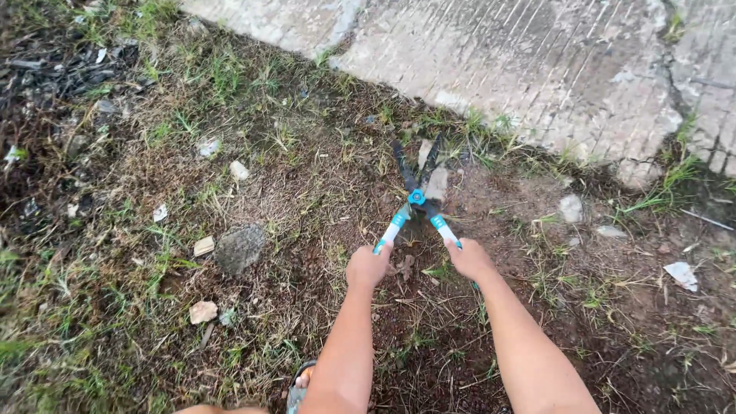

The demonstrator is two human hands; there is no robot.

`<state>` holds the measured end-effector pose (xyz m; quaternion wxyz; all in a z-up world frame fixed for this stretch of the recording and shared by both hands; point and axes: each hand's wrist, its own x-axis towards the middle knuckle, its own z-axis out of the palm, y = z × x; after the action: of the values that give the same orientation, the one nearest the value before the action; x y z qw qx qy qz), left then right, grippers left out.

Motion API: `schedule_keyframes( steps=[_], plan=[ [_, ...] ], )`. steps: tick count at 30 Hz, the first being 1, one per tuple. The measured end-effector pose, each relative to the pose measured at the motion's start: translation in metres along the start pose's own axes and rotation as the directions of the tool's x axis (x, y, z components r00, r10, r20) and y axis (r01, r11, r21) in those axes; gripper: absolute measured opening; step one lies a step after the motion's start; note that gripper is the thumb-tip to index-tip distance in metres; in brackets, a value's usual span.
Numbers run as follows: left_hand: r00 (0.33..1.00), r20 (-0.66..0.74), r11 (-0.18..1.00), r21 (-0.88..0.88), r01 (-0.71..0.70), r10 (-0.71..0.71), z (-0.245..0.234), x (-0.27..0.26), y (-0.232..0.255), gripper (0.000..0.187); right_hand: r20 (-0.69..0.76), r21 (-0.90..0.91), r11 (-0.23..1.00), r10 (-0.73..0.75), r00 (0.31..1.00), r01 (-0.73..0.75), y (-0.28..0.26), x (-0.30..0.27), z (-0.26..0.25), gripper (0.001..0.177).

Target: Trimming grass along a concrete edge using garden shears.

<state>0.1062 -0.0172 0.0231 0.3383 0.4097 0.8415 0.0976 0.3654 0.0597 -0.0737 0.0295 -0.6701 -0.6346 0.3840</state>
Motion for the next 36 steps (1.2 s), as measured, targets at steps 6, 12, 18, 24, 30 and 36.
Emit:
schedule_keyframes(
  steps=[6,12,18,24,30,36],
  plan=[
    [0.975,-0.191,0.992,-0.075,0.098,-0.111,0.051,-0.018,0.037,0.060,-0.122,0.102,0.994,0.053,0.991,-0.041,-0.021,0.029,0.087,0.059],
    [0.970,-0.234,0.970,-0.242,0.007,-0.066,0.060,-0.026,0.034,0.058,-0.157,0.127,0.992,0.044,0.987,-0.024,-0.091,-0.051,-0.004,0.054],
    [0.985,-0.171,0.971,-0.237,-0.019,-0.022,0.024,-0.027,0.031,0.057,-0.134,0.030,1.000,0.009,0.991,-0.005,-0.101,-0.064,-0.045,0.054],
    [0.996,-0.076,0.998,-0.028,0.048,-0.050,-0.023,-0.007,-0.049,0.058,0.147,-0.204,0.978,0.062,0.987,-0.031,-0.072,-0.060,-0.062,0.055],
    [0.998,-0.025,0.992,0.108,0.067,-0.065,-0.018,-0.006,-0.060,0.061,0.138,-0.076,0.996,0.061,0.989,-0.051,-0.065,-0.063,-0.011,0.056],
    [0.996,-0.018,0.995,0.055,0.087,-0.087,-0.005,-0.007,-0.065,0.060,0.075,-0.050,0.998,0.050,0.996,-0.047,-0.067,-0.062,0.022,0.054]
  ],
)
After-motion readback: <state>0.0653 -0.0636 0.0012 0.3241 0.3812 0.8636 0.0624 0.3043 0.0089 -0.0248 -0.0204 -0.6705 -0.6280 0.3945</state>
